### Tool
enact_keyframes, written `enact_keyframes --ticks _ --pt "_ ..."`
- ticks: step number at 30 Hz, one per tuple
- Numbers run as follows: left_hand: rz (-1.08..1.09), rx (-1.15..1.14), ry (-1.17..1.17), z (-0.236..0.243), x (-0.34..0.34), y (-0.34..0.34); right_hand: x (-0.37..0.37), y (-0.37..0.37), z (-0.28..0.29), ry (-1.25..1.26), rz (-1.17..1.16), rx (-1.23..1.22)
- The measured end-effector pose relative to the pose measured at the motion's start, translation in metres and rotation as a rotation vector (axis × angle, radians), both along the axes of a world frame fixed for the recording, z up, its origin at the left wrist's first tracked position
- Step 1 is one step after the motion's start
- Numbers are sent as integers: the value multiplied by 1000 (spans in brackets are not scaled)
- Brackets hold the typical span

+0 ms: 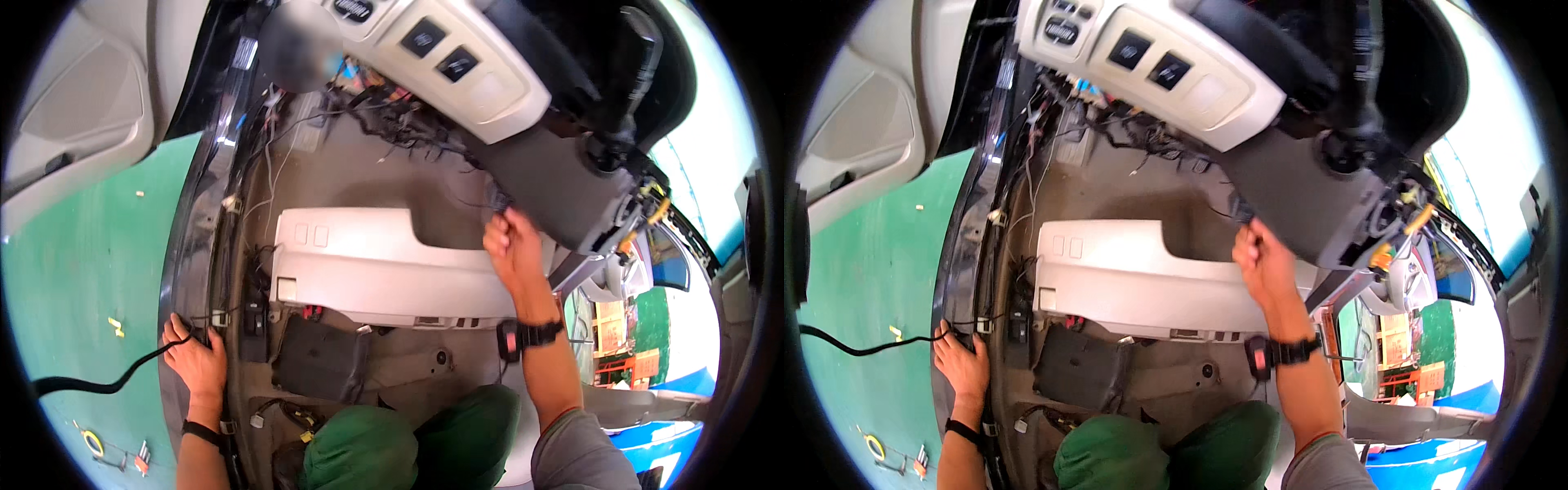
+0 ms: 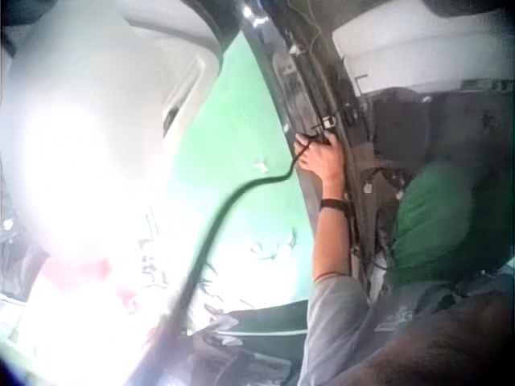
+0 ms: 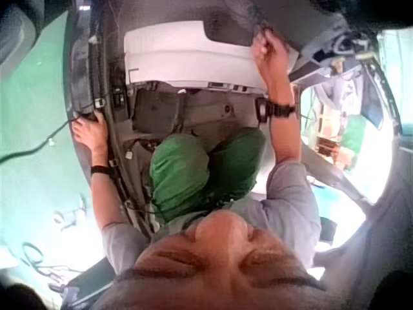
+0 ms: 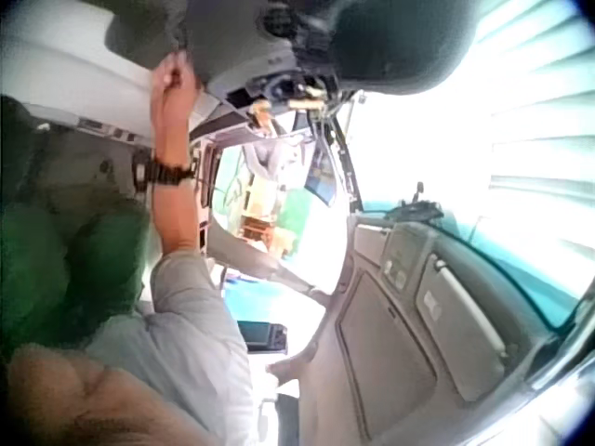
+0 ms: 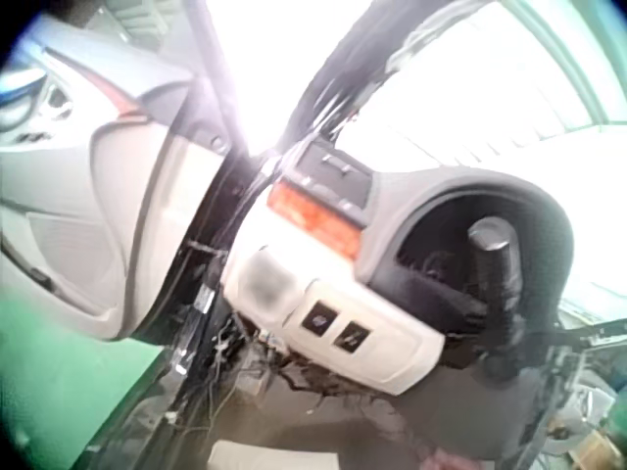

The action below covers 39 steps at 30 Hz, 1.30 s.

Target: The person reaches behind the dashboard area of a car, handles wiring connectors, and uses a screwdriver to work on components under the steering column.

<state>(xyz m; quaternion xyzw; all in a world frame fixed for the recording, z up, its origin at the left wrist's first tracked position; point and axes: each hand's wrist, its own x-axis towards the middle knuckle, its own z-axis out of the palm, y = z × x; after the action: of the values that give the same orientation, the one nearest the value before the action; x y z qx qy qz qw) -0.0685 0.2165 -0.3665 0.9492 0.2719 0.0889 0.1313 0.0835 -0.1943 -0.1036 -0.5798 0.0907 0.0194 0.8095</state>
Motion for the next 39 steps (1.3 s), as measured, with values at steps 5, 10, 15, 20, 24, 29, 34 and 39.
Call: enact_keyframes --ticks 5,10,15,20,24,29,34,39 --pt "4 23 -17 -2 0 -3 -88 32 62 -138 -27 11" --pt "25 48 -15 -1 0 -2 -77 38 90 -13 -120 108" --pt "17 37 8 -2 -3 -4 -80 35 90 -10 -92 246" --pt "33 -12 15 7 -2 -5 -90 41 93 78 -246 262" --pt "46 15 60 7 -2 -4 -100 42 82 168 -198 283" --pt "28 5 52 4 -5 -5 -109 43 64 201 -185 437" --pt "3 26 -16 -1 -3 -4 -96 46 54 310 -111 544" --pt "22 -10 5 7 0 -12 -127 73 33 471 -8 464"
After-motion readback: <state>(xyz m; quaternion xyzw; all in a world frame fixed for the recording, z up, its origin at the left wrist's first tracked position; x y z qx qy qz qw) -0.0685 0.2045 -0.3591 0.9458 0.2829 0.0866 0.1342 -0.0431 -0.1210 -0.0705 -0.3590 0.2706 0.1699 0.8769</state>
